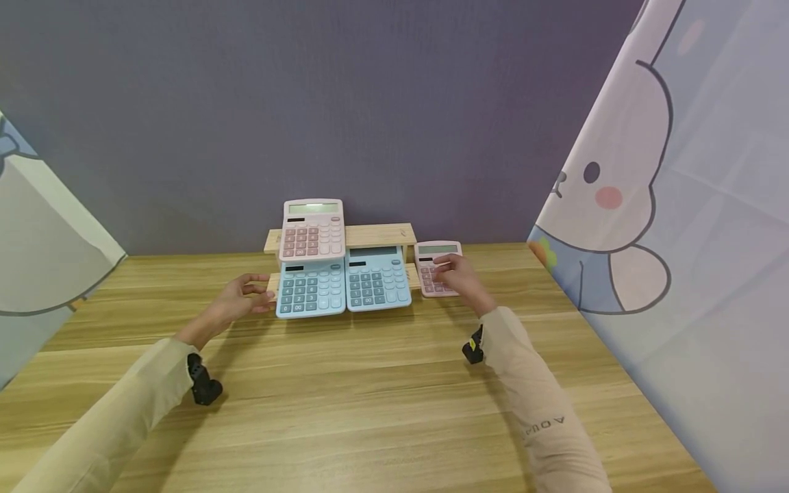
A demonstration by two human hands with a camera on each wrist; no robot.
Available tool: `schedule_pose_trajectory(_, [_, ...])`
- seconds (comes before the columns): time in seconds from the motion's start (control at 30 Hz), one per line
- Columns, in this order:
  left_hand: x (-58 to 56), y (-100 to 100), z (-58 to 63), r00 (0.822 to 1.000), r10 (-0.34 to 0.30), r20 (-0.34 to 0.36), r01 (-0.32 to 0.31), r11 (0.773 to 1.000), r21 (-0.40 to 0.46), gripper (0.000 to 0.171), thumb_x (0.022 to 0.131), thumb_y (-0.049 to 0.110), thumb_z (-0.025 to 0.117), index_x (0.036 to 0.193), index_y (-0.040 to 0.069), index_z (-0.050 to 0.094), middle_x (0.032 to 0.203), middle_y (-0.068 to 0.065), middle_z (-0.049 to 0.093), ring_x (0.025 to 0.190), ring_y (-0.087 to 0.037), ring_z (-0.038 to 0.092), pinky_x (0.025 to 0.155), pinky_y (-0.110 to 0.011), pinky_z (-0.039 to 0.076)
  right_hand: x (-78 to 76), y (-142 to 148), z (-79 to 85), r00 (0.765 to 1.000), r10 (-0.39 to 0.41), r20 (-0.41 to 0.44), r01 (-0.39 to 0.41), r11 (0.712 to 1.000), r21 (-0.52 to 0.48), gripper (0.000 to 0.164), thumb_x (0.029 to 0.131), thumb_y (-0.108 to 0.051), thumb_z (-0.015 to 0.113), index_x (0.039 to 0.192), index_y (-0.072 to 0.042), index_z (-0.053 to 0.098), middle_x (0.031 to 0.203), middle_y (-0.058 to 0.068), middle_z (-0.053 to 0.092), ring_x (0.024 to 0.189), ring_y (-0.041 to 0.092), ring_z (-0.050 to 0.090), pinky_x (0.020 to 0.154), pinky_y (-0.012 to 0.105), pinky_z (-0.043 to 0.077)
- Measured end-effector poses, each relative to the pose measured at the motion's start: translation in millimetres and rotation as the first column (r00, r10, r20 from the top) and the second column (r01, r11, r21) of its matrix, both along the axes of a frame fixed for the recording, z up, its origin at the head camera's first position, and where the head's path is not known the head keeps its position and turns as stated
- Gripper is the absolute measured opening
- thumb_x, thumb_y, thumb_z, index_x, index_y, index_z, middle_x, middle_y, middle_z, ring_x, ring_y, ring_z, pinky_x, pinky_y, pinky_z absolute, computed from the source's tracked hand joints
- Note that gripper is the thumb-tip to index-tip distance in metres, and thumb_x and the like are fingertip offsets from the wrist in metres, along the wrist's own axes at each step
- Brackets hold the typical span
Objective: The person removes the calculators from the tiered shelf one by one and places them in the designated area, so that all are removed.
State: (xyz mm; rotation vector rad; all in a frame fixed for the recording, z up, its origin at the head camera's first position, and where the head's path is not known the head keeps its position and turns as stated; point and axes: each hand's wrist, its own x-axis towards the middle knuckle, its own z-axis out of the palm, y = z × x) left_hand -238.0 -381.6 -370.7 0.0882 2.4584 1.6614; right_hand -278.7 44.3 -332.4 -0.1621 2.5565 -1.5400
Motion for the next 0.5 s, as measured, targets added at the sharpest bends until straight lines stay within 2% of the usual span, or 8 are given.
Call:
schedule_pose_trajectory(0.23, [0.9, 0.2, 0.3, 1.000, -0.003, -0.007, 0.003, 1.000, -0.006, 0.055, 0.093, 0.011, 0.052, 0.137, -0.007, 0.024, 0.126, -0.032, 0.041, 0.095, -0.024, 0.061, 0.088, -0.036, 0.054, 3.1, -15.1, 6.9, 1.000, 0.010, -0.011, -0.009, 1.000, 0.029, 0.044, 0.088, -0.005, 0.055, 0.129, 0.005, 0.043, 0.119, 0.025, 0.052, 0.103, 0.031, 0.054, 0.094, 0.051, 0.046])
schedule_pose_trajectory(0.5, [0.3, 0.5, 0.2, 1.000, 0.001, -0.006, -0.001, 1.000, 0.009, 0.056, 0.093, 0.010, 0.052, 0.137, -0.008, 0.024, 0.126, -0.033, 0.041, 0.091, -0.020, 0.060, 0.088, -0.036, 0.054, 4.4, -33.3, 12.6, 0.999, 0.047, 0.002, -0.047, 0.998, -0.050, 0.043, 0.088, 0.002, 0.052, 0.129, 0.009, 0.041, 0.121, 0.029, 0.049, 0.107, 0.036, 0.052, 0.096, 0.051, 0.045])
